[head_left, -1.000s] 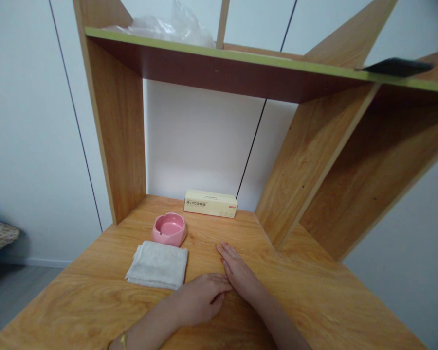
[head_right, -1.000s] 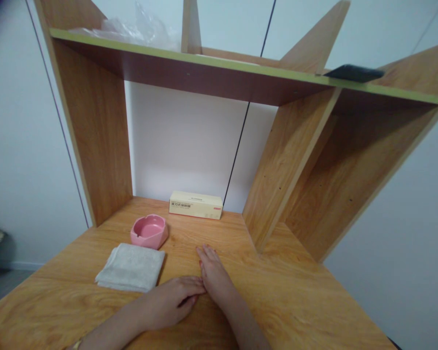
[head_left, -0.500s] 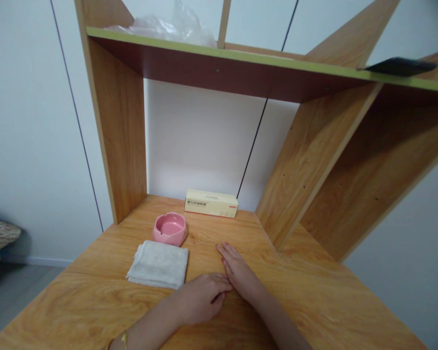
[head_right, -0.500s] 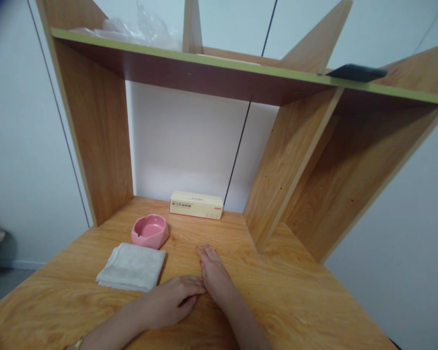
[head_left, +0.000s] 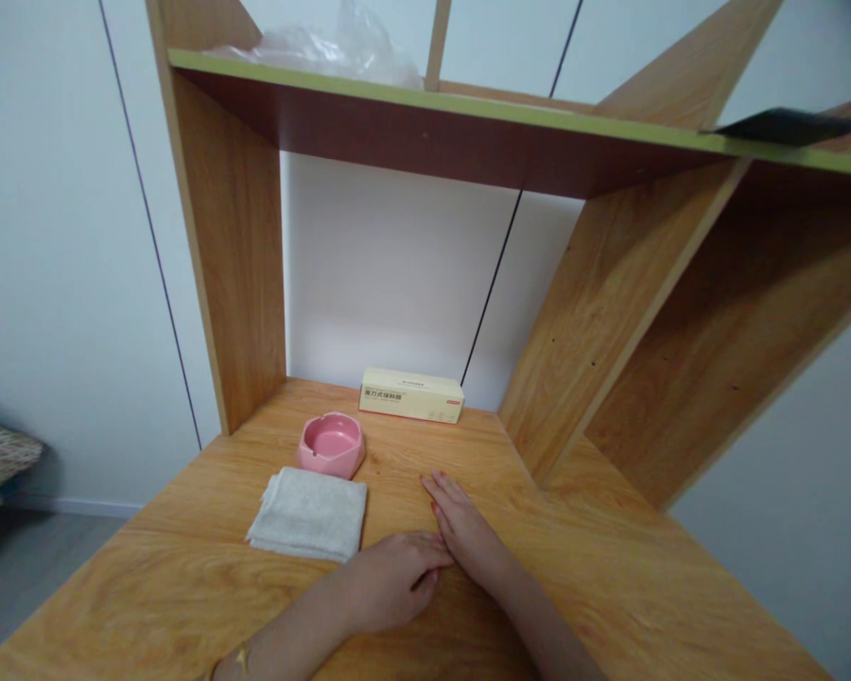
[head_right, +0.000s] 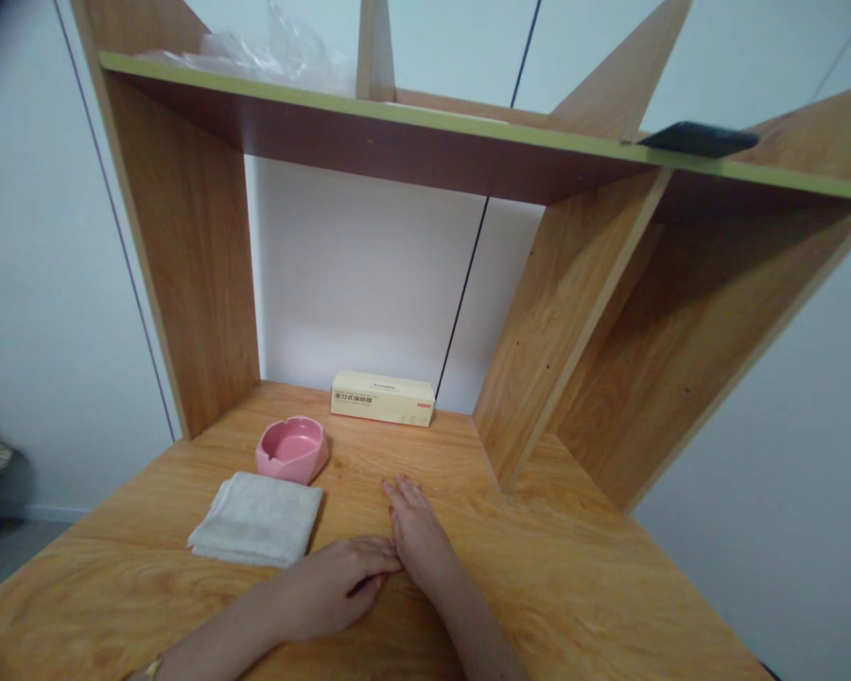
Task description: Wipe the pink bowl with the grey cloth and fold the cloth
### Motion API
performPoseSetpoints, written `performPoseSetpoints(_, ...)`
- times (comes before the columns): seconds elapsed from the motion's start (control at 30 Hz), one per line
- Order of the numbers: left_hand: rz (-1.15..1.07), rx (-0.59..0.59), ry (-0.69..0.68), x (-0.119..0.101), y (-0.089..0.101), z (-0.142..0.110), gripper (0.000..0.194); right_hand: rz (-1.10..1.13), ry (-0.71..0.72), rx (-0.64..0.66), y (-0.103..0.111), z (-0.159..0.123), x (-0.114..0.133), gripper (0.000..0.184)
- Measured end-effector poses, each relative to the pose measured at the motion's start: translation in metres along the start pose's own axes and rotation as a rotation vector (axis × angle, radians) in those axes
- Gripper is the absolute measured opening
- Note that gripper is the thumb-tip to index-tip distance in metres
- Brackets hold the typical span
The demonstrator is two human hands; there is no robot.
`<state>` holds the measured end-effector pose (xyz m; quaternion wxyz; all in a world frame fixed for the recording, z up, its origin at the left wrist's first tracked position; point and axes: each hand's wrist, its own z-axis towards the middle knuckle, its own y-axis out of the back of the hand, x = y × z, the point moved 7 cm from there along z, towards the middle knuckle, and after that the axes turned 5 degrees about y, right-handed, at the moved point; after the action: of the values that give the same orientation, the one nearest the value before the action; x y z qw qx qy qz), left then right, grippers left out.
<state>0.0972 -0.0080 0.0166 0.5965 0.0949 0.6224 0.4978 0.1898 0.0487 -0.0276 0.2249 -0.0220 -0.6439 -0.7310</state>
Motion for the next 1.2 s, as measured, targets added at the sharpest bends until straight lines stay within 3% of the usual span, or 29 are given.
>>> performPoseSetpoints(0.67,0.039,-0.011,0.001,0.0016,-0.0014,0.0003,0.042,-0.038,0.0,0.041,0.0017,-0.0001,0.0036,0.046)
performPoseSetpoints(1.2,0.001,-0.009,-0.006,0.0001,0.0,-0.0002,0.046,0.018,0.001,0.001,-0.0014,0.0004,-0.0007,0.046)
